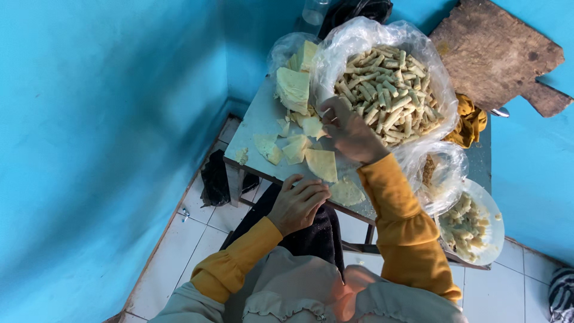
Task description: The person sits at a small table and shapes flat pieces of dough by hand, pinching and rolling them into small elongated pieces. They dip the shaped pieces into a brown powder in a plastic-lined bowl and place the finished pieces onto a plate, repeating the cycle while a large bag of already shaped pieces sits on the table.
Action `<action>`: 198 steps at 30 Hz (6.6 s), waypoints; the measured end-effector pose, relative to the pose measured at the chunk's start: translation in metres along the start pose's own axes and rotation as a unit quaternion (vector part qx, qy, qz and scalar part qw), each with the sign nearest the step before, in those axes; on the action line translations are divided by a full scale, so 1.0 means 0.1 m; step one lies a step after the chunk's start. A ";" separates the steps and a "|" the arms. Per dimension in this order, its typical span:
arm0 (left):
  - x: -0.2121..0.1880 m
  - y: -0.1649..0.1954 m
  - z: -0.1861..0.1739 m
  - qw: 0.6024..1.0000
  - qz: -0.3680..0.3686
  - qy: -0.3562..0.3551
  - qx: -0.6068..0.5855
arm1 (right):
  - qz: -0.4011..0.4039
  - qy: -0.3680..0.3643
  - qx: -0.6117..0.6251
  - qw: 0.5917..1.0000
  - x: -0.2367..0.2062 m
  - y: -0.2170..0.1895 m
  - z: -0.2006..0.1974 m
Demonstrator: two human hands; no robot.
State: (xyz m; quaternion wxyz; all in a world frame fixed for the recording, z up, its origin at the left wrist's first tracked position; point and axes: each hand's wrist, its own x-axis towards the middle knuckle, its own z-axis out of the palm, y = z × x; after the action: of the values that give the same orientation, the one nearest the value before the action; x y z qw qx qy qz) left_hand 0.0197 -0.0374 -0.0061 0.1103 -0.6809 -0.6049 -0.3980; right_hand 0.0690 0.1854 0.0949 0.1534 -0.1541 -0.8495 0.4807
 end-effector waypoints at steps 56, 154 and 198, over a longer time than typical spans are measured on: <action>0.30 0.13 -0.03 0.998 0.039 -0.048 -0.014 | -0.002 0.218 -0.207 0.954 -1.70 0.07 0.25; 0.23 0.14 0.16 0.994 -0.005 -0.065 -0.092 | 0.011 0.041 -0.146 0.988 -1.71 -0.10 0.12; 0.64 -0.07 0.34 0.969 -0.133 -0.181 -0.098 | -0.067 0.073 -0.201 0.975 -1.45 0.23 0.08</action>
State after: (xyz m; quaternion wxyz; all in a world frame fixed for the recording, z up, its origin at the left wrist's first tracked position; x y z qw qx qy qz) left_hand 0.0239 0.0328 0.0129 -0.1227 -0.6625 -0.6578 -0.3366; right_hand 0.1998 0.1306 0.0548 0.2132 -0.1590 -0.9235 0.2765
